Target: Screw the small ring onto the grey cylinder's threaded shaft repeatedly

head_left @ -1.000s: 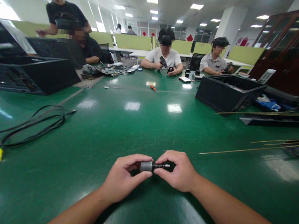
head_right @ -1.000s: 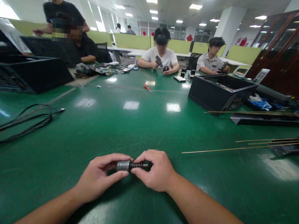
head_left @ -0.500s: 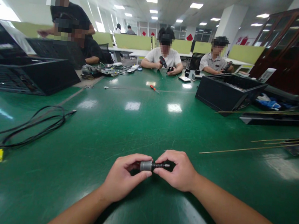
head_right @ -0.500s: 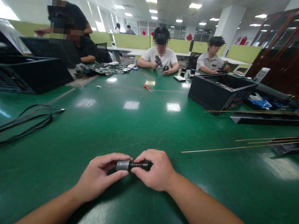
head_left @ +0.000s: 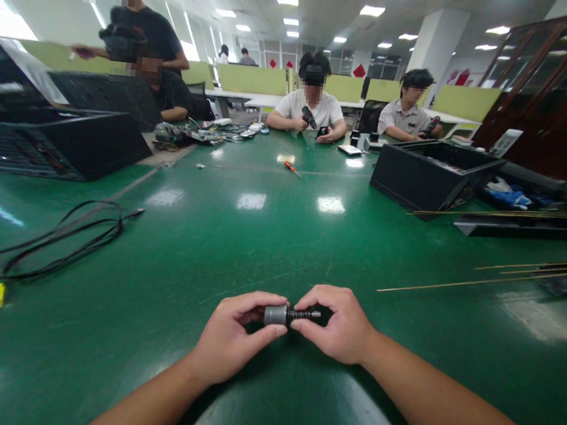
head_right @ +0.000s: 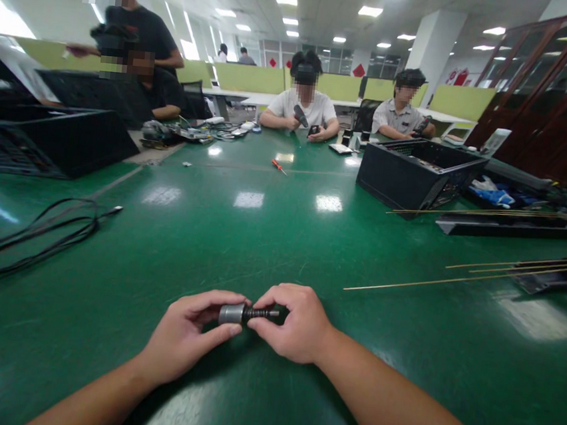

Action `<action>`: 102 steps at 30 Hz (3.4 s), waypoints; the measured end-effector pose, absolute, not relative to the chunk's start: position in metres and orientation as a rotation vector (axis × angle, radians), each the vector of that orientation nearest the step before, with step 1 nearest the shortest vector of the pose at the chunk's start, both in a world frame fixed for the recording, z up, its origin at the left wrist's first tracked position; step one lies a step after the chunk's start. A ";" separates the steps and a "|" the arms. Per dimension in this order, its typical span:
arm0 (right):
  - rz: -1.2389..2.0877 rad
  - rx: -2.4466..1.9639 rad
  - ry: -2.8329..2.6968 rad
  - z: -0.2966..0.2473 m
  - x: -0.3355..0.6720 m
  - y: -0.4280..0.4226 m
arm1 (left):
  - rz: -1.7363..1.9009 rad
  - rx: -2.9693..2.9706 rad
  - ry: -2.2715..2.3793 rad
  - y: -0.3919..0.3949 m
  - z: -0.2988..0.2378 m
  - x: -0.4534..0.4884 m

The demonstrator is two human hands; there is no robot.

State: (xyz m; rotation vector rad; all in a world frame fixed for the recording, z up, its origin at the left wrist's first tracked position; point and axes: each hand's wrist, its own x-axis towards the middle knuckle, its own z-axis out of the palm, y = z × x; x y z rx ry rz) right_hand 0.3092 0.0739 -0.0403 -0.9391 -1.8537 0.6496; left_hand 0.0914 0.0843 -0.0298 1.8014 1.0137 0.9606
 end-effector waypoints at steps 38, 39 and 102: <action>0.695 -1.010 -1.830 -0.036 0.311 0.072 | 0.966 1.762 1.003 0.085 -0.030 0.089; 0.695 -1.007 -1.827 -0.036 0.311 0.073 | 0.966 1.760 1.003 0.085 -0.030 0.089; 0.729 -1.047 -1.777 -0.029 0.315 0.071 | 1.059 1.777 0.980 0.086 -0.027 0.087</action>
